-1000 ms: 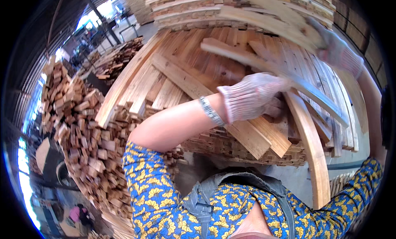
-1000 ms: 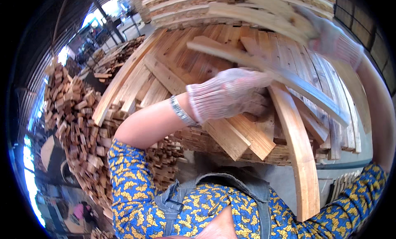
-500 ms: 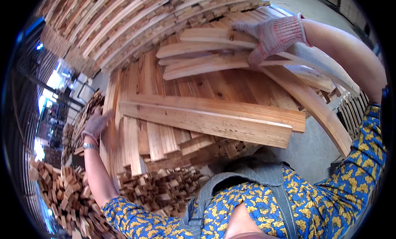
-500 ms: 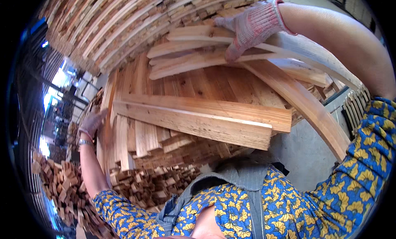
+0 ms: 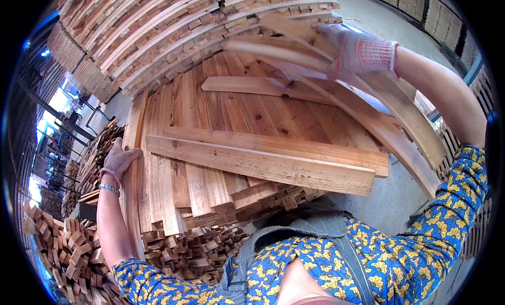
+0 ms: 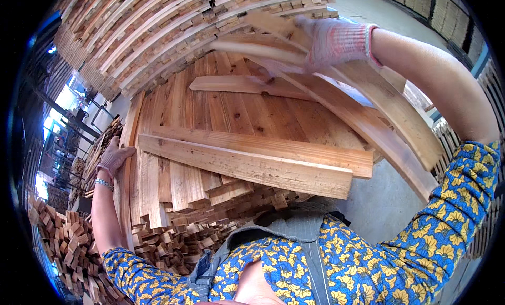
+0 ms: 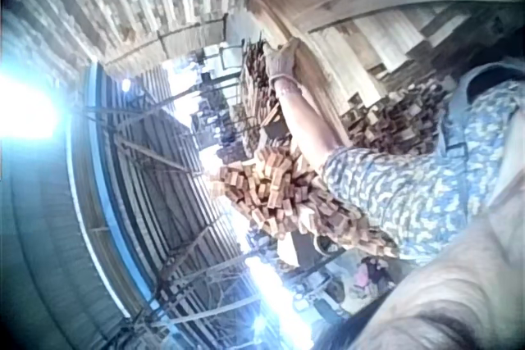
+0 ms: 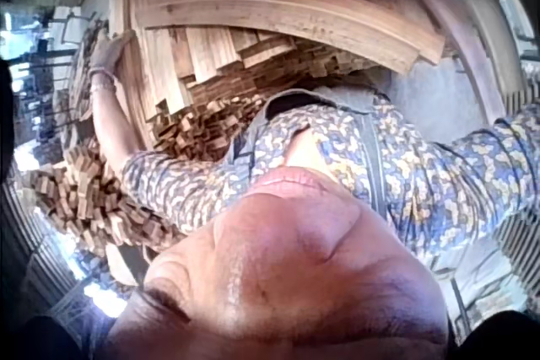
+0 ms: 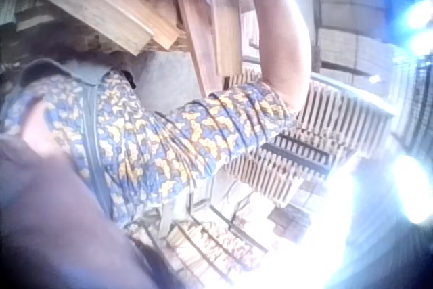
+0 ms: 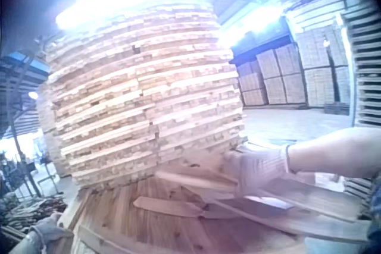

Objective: The person repeatedly picks up bundles of wooden planks and places them onto a growing stack in a warehouse. They adjust the planks to align them neatly and occasionally move between stacks to retrieve more wood.

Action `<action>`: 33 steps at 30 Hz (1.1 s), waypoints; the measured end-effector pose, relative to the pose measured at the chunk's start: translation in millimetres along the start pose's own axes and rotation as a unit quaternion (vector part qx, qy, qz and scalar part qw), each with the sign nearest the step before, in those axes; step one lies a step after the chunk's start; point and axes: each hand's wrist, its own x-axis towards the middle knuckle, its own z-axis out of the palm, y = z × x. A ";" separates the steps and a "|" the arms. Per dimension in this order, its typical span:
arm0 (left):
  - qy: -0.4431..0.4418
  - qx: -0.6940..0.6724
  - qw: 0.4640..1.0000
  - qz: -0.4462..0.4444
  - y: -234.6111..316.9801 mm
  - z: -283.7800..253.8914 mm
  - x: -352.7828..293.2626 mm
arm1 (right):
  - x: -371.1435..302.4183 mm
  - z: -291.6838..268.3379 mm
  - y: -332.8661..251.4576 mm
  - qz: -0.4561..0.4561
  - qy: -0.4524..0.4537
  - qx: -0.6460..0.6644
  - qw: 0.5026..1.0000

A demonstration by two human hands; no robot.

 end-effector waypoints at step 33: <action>0.059 0.006 0.993 0.106 -12.2 2.4 -1.2 | 7.5 5.4 60.8 -0.008 -0.165 0.175 0.971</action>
